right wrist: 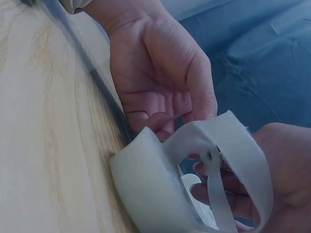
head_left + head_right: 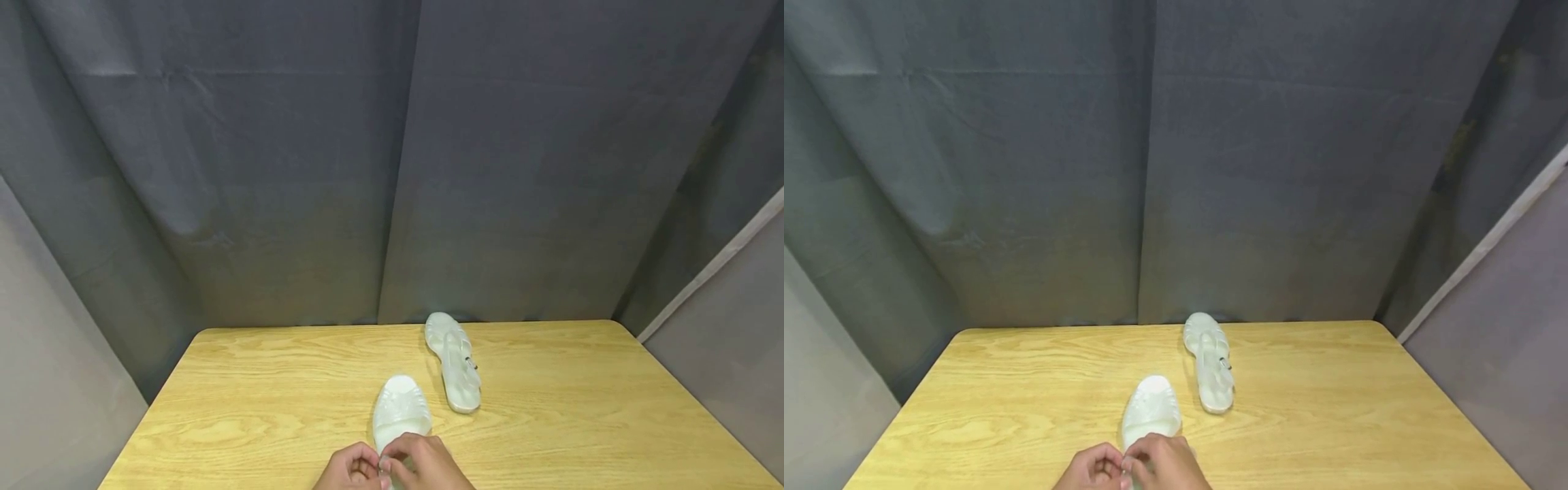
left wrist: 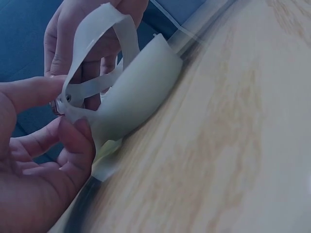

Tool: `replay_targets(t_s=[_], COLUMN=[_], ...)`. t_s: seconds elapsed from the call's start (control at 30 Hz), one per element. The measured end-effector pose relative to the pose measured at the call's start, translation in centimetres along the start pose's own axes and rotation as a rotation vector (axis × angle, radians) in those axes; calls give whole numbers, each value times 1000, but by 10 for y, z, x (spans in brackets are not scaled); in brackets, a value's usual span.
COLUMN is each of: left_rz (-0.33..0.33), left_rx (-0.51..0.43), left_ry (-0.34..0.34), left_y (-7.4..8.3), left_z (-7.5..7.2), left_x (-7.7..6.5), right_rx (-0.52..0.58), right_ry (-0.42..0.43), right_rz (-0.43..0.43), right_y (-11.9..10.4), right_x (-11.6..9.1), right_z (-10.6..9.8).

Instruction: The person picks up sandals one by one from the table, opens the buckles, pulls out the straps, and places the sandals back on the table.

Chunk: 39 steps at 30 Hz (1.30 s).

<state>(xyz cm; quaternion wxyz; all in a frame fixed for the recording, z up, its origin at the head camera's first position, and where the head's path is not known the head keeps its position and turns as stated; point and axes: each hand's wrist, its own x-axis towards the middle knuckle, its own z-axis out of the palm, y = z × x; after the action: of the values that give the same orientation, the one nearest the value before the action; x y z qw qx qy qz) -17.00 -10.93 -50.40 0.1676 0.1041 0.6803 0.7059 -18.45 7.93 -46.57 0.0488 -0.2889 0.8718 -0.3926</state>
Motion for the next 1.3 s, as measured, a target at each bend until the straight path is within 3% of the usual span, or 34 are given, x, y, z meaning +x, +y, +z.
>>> replay_targets(t_s=[0.9,1.3], left_rz=[-16,-3], left_rx=[-19,-19], left_ry=[7,-9], left_y=[-1,-1], left_z=[1,0], left_x=[0,0], right_rx=[36,116], right_ry=[70,8], right_rz=[92,127], right_y=[-3,-4], right_x=[1,3], right_z=[5,0])
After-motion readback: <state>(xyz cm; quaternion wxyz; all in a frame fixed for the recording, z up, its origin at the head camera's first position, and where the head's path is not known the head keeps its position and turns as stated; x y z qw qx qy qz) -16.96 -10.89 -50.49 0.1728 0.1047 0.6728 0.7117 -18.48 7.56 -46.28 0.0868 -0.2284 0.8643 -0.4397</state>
